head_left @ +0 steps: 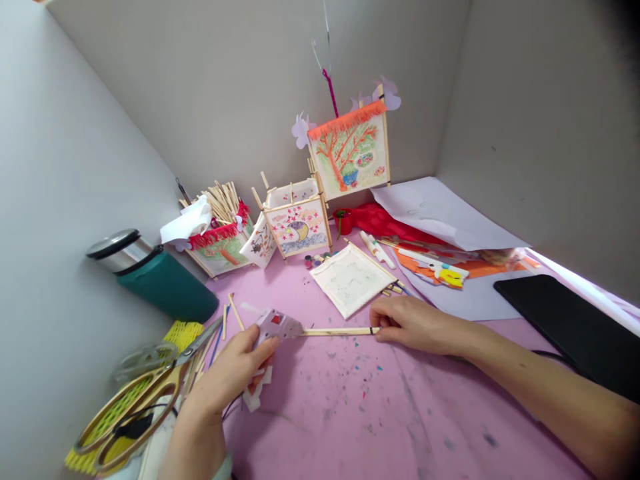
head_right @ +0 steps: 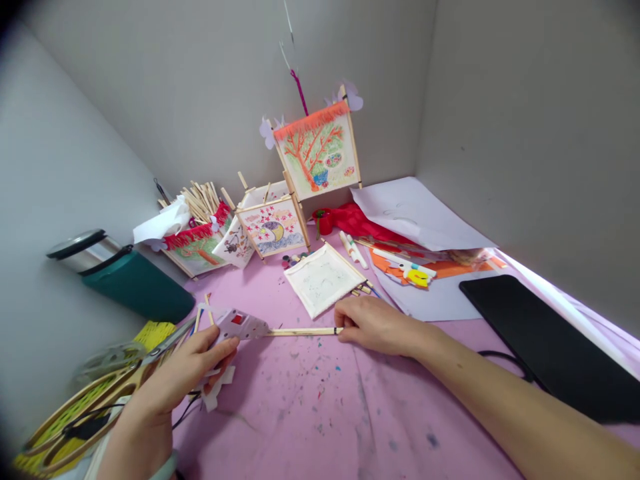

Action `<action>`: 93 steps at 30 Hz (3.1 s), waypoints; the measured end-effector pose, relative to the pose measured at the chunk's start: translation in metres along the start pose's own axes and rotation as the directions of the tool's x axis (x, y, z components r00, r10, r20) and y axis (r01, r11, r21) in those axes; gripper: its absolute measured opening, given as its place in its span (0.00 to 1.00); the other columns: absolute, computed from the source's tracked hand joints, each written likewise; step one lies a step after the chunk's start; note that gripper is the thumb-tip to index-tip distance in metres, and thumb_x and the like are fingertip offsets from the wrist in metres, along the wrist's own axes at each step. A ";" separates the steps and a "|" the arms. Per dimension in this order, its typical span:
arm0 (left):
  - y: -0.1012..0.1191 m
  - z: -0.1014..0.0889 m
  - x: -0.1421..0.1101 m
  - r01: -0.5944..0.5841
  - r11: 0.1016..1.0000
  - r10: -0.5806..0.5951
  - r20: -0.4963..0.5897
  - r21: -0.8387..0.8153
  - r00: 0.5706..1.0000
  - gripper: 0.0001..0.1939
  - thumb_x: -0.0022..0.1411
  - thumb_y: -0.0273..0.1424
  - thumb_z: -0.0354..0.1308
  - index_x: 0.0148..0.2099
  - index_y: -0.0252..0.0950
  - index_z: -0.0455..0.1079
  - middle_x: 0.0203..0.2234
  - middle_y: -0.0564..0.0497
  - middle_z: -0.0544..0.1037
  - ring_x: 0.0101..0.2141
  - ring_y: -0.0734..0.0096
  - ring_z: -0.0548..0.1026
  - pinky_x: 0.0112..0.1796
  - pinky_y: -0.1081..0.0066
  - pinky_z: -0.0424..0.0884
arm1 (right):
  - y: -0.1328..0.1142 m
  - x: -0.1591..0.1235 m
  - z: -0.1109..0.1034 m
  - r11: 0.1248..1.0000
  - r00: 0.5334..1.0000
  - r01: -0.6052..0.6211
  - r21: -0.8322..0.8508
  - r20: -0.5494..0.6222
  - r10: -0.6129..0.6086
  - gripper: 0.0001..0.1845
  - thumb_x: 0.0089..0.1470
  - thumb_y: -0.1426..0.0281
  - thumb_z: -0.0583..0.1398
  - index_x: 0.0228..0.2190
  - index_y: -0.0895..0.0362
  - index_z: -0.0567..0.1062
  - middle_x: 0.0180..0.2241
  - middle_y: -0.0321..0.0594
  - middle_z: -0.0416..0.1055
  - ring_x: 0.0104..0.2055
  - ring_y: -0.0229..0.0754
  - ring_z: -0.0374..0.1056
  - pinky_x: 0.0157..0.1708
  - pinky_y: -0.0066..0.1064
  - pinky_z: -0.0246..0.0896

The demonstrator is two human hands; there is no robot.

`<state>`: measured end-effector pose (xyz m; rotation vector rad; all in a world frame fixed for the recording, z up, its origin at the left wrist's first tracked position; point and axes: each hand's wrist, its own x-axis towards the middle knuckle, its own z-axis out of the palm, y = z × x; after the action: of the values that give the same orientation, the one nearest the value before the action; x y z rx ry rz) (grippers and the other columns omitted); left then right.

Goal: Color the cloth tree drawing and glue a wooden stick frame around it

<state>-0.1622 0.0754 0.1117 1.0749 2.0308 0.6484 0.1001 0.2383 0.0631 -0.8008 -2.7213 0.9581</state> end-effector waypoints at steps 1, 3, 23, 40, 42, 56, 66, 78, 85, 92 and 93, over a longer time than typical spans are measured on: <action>0.001 0.001 0.000 -0.002 1.000 0.002 0.009 -0.005 1.000 0.18 0.55 0.47 0.52 0.28 0.38 0.57 0.15 0.61 0.61 0.14 0.78 0.62 0.14 0.77 0.59 | 0.000 0.000 0.000 1.000 1.000 -0.001 0.003 0.002 0.001 0.03 0.48 0.68 0.59 0.27 0.55 0.71 0.26 0.34 0.71 0.28 0.37 0.63 0.26 0.26 0.49; 0.001 0.002 0.001 -0.011 1.000 0.011 0.026 -0.004 1.000 0.18 0.55 0.47 0.52 0.28 0.38 0.57 0.15 0.60 0.61 0.14 0.78 0.62 0.15 0.77 0.59 | 0.001 -0.001 0.001 1.000 1.000 -0.003 0.006 0.004 0.003 0.03 0.48 0.68 0.59 0.27 0.54 0.71 0.26 0.34 0.71 0.28 0.37 0.63 0.26 0.26 0.49; 0.021 0.024 -0.001 -0.022 1.000 0.021 0.105 0.005 0.994 0.16 0.55 0.46 0.51 0.28 0.38 0.55 0.16 0.61 0.60 0.17 0.77 0.63 0.17 0.76 0.61 | -0.001 -0.001 -0.001 1.000 1.000 -0.016 0.005 -0.002 0.016 0.03 0.47 0.69 0.59 0.27 0.55 0.71 0.26 0.33 0.70 0.28 0.36 0.62 0.25 0.26 0.48; 0.026 0.048 0.006 -0.116 0.993 0.112 0.153 0.017 0.982 0.19 0.55 0.50 0.49 0.29 0.38 0.56 0.16 0.60 0.61 0.16 0.75 0.63 0.17 0.75 0.58 | 0.005 0.001 0.003 1.000 1.000 0.010 -0.001 -0.021 -0.010 0.04 0.47 0.69 0.60 0.29 0.55 0.72 0.27 0.34 0.71 0.29 0.37 0.63 0.25 0.25 0.48; 0.028 0.051 0.007 -0.133 0.991 0.128 0.164 0.016 0.978 0.18 0.56 0.49 0.49 0.30 0.38 0.57 0.16 0.60 0.61 0.17 0.75 0.63 0.17 0.74 0.58 | 0.004 0.001 0.003 1.000 1.000 0.012 -0.001 -0.022 -0.013 0.04 0.47 0.69 0.60 0.29 0.55 0.72 0.27 0.35 0.71 0.29 0.37 0.63 0.25 0.26 0.49; 0.038 0.069 0.009 -0.308 0.945 0.300 0.090 0.107 0.950 0.14 0.58 0.42 0.49 0.29 0.37 0.61 0.18 0.56 0.65 0.22 0.72 0.64 0.24 0.73 0.56 | 0.003 0.002 0.002 1.000 1.000 0.001 0.012 -0.004 -0.001 0.04 0.47 0.69 0.60 0.28 0.56 0.72 0.27 0.35 0.72 0.28 0.37 0.63 0.25 0.25 0.49; 0.034 0.057 0.007 -0.158 0.987 0.152 0.126 0.041 0.980 0.17 0.56 0.47 0.50 0.30 0.38 0.58 0.17 0.58 0.63 0.18 0.74 0.63 0.19 0.75 0.56 | -0.003 0.001 -0.001 1.000 1.000 -0.007 0.001 -0.015 0.007 0.04 0.46 0.69 0.60 0.28 0.56 0.73 0.27 0.36 0.71 0.29 0.37 0.63 0.25 0.25 0.49; 0.016 0.033 0.005 -0.088 0.994 0.094 0.109 -0.065 0.990 0.18 0.55 0.48 0.52 0.28 0.38 0.55 0.15 0.61 0.61 0.15 0.76 0.63 0.16 0.75 0.59 | -0.002 -0.001 -0.001 1.000 1.000 -0.005 0.010 0.008 0.005 0.03 0.48 0.69 0.59 0.28 0.55 0.72 0.26 0.34 0.71 0.28 0.37 0.63 0.25 0.26 0.49; 0.015 0.034 0.005 -0.089 0.990 0.102 0.127 -0.110 0.987 0.18 0.55 0.47 0.52 0.28 0.38 0.55 0.15 0.61 0.61 0.15 0.77 0.63 0.16 0.76 0.59 | -0.003 0.000 -0.001 1.000 1.000 -0.008 0.014 0.005 0.008 0.03 0.47 0.69 0.59 0.28 0.55 0.72 0.26 0.34 0.71 0.28 0.37 0.64 0.25 0.26 0.50; 0.028 0.053 0.004 -0.121 0.991 0.130 0.166 -0.059 0.978 0.17 0.55 0.47 0.51 0.32 0.37 0.58 0.17 0.59 0.63 0.16 0.77 0.63 0.17 0.76 0.58 | -0.003 0.001 -0.001 1.000 1.000 -0.015 0.007 -0.002 0.015 0.03 0.47 0.69 0.60 0.28 0.55 0.72 0.28 0.36 0.72 0.30 0.38 0.64 0.26 0.26 0.50; 0.030 0.055 0.003 -0.133 0.990 0.140 0.170 -0.050 0.975 0.17 0.55 0.47 0.51 0.31 0.37 0.58 0.17 0.59 0.63 0.17 0.77 0.63 0.17 0.76 0.58 | -0.002 0.001 -0.001 1.000 1.000 -0.010 0.003 -0.003 0.010 0.03 0.47 0.69 0.60 0.28 0.55 0.72 0.27 0.35 0.71 0.29 0.38 0.64 0.26 0.26 0.50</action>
<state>-0.1055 0.0990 0.0985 1.2129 1.8010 0.6382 0.0987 0.2376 0.0651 -0.8157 -2.7148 0.9616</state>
